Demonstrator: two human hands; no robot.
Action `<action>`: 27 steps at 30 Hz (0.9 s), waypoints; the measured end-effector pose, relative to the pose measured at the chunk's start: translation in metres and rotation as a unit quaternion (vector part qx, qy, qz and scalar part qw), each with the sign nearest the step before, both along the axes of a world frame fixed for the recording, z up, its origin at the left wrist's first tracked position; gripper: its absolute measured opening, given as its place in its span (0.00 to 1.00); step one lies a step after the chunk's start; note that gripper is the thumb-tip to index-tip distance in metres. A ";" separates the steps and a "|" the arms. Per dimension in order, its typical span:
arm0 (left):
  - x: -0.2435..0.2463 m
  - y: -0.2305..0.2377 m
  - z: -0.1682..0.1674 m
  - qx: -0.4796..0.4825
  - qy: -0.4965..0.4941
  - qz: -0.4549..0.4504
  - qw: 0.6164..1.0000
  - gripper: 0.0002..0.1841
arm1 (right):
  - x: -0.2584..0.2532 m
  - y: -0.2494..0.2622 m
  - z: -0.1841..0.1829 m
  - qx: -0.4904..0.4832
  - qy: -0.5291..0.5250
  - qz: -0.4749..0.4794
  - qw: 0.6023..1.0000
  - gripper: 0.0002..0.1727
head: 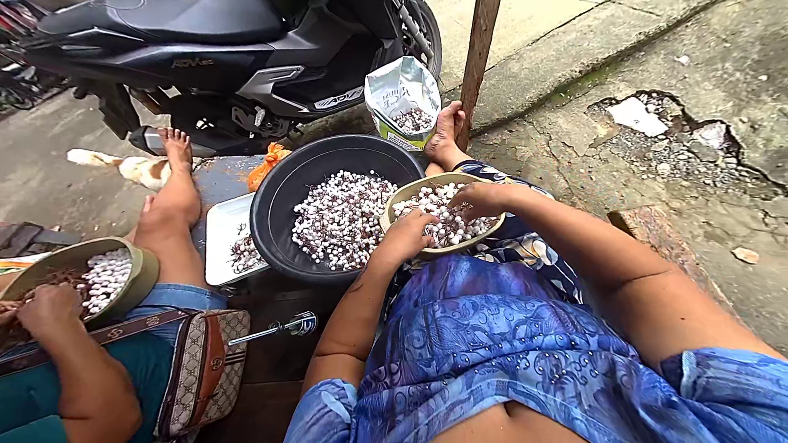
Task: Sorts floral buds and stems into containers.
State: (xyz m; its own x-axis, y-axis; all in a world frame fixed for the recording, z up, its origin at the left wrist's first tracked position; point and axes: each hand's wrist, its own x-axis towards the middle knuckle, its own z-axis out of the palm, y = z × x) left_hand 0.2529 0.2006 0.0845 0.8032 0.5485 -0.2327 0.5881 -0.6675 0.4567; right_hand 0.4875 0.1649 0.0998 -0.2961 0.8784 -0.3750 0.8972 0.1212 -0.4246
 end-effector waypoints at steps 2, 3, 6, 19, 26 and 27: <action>0.000 -0.003 -0.002 0.018 -0.013 0.003 1.000 0.17 | 0.004 -0.010 -0.021 0.073 0.024 -0.016 0.997 0.16; 0.000 -0.003 -0.003 0.027 -0.021 0.001 0.999 0.16 | 0.007 -0.013 -0.027 0.100 0.033 -0.020 0.994 0.14; -0.001 0.002 -0.006 0.027 -0.044 -0.001 0.999 0.13 | 0.009 -0.016 -0.020 0.114 0.052 -0.030 0.992 0.08; -0.013 0.011 0.003 -0.058 -0.265 0.142 0.952 0.11 | 0.006 -0.019 0.016 0.161 0.245 -0.199 0.935 0.07; -0.013 0.011 0.002 -0.342 -0.441 0.256 0.789 0.09 | 0.003 -0.020 0.024 0.017 0.310 -0.132 0.941 0.06; -0.014 0.011 0.002 -0.356 -0.446 0.266 0.777 0.09 | 0.002 -0.019 0.026 -0.038 0.300 -0.104 0.948 0.06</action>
